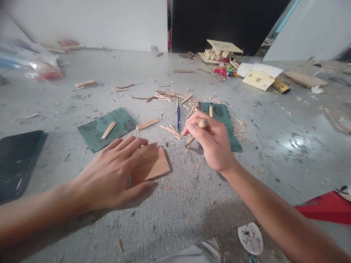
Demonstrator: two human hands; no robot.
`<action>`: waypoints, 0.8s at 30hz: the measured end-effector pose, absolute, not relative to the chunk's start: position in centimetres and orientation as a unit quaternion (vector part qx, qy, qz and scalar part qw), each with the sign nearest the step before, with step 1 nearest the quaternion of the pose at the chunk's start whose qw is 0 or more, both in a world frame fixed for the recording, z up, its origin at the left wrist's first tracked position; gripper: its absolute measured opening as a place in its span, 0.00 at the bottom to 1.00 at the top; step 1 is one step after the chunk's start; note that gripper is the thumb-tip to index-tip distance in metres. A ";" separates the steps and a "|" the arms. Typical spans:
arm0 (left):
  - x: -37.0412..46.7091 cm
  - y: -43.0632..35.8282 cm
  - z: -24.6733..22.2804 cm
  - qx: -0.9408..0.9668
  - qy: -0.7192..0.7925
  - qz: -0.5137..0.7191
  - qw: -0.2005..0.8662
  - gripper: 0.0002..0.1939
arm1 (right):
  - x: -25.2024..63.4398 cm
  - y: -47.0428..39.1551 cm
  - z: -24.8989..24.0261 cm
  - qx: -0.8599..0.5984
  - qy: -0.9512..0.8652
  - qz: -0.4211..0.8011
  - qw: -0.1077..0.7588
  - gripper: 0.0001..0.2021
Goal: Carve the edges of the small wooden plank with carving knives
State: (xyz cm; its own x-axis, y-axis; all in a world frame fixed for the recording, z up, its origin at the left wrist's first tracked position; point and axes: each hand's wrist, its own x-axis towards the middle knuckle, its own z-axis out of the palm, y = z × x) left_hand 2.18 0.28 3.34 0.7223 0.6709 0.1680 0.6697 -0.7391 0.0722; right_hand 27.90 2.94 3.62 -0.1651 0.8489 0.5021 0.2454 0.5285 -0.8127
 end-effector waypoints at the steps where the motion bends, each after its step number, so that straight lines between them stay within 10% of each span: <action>1: 2.3 0.1 3.2 0.929 0.363 0.075 0.011 0.38 | 27.8 2.9 3.6 -0.372 -0.690 0.325 0.529 0.11; 6: 2.3 -0.8 3.2 0.930 0.361 0.070 0.013 0.57 | 26.8 1.7 4.8 -0.294 -0.599 0.512 0.542 0.08; 24: 1.9 0.2 3.9 0.902 0.386 0.158 0.113 0.23 | 21.8 0.8 8.7 -0.220 -0.584 0.573 0.531 0.25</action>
State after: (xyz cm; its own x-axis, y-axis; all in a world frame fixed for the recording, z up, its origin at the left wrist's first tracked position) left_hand 1.86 0.24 3.91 0.6513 0.7325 0.1982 0.6607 -0.6758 0.3267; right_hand 21.83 0.77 8.73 -0.3382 0.8664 0.3675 -0.3516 0.2459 -0.9033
